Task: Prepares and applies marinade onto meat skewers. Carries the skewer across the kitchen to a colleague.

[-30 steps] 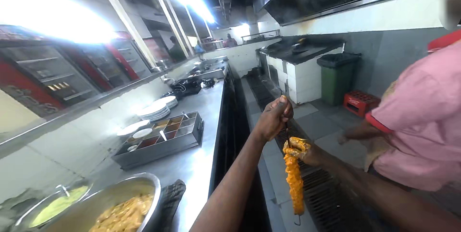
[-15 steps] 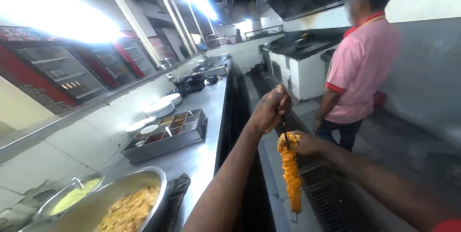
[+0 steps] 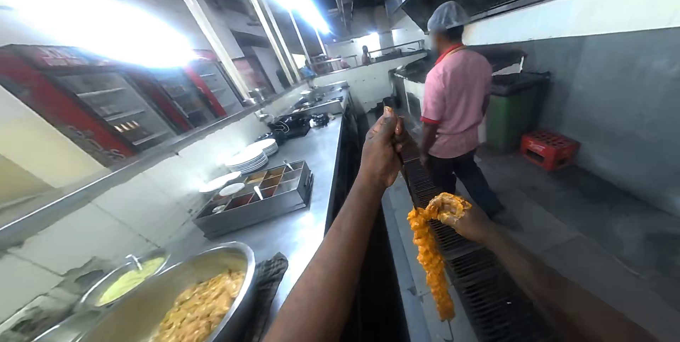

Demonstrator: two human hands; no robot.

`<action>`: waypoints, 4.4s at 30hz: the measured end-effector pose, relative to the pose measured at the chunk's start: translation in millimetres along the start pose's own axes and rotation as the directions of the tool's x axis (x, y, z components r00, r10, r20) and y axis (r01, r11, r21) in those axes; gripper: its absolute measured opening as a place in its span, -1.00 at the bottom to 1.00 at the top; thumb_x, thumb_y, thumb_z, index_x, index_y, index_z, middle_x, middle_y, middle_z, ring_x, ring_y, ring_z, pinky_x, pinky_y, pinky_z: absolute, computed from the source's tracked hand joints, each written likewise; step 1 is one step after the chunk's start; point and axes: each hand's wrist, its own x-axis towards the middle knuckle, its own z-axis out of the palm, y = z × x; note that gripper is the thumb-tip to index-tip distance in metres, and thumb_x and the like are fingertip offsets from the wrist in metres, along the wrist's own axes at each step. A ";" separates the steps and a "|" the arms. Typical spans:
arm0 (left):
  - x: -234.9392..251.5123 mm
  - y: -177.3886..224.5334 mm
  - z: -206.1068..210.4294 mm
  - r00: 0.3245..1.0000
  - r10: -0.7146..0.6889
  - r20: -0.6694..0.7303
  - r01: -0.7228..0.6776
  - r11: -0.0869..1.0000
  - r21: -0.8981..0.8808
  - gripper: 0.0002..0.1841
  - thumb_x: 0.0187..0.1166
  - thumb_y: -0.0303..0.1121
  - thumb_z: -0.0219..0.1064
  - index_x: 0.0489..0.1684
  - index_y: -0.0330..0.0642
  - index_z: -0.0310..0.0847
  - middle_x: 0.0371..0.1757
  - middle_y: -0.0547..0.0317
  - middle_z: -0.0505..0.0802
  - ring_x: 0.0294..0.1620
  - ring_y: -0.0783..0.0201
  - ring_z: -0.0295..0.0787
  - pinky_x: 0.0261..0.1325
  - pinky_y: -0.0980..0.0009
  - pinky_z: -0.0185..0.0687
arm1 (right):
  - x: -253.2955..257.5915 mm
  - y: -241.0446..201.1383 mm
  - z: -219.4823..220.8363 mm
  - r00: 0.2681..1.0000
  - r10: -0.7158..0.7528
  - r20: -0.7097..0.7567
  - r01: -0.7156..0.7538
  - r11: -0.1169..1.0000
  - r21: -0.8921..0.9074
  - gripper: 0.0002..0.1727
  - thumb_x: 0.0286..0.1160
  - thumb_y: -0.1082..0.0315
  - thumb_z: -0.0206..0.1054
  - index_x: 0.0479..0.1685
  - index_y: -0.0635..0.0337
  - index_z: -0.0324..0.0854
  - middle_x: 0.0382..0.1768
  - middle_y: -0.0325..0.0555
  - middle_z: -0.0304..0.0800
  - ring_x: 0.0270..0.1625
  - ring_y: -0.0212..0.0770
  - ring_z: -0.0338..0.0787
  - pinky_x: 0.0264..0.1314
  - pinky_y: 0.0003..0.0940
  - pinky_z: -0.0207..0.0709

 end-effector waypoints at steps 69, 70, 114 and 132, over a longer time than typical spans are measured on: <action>29.4 38.6 31.0 0.966 0.119 -0.230 -0.071 0.975 0.210 -0.50 0.93 -0.03 -0.29 -0.53 0.15 0.36 -0.78 0.55 0.36 -0.77 0.56 0.27 -0.58 0.61 0.33 | -6.9 45.5 33.1 0.916 0.386 -0.108 -0.347 0.898 0.271 -0.78 0.60 0.44 0.34 0.12 0.27 0.73 0.04 0.05 0.80 0.05 -0.14 0.77 0.19 -0.15 0.64; 28.9 39.9 31.6 0.963 0.116 -0.242 -0.067 0.977 0.204 -0.50 0.93 -0.04 -0.28 -0.54 0.15 0.36 -0.78 0.55 0.36 -0.76 0.56 0.28 -0.56 0.61 0.34 | -9.1 44.3 32.9 0.921 0.379 -0.084 -0.347 0.900 0.264 -0.78 0.60 0.44 0.34 0.13 0.26 0.73 0.05 0.05 0.80 0.06 -0.15 0.77 0.20 -0.16 0.63; 21.1 45.3 54.7 0.972 0.122 -0.200 -0.082 0.977 0.196 -0.44 0.93 -0.04 -0.40 -0.57 0.18 0.37 -0.76 0.56 0.39 -0.73 0.56 0.30 -0.51 0.64 0.36 | -23.2 33.8 10.9 0.957 0.275 -0.096 -0.230 0.914 0.333 -0.82 0.61 0.44 0.32 0.05 0.23 0.75 -0.03 -0.02 0.81 -0.06 -0.21 0.75 0.06 -0.21 0.63; 37.4 40.9 79.2 0.912 0.214 -0.349 -0.093 0.938 0.333 -0.50 0.93 -0.08 -0.28 -0.58 0.15 0.31 -0.82 0.51 0.31 -0.80 0.52 0.27 -0.56 0.59 0.42 | -58.5 79.4 17.2 0.883 0.447 -0.141 -0.420 0.889 0.184 -0.70 0.45 0.36 0.45 0.12 0.29 0.72 0.03 0.07 0.83 0.10 -0.16 0.80 0.31 -0.24 0.61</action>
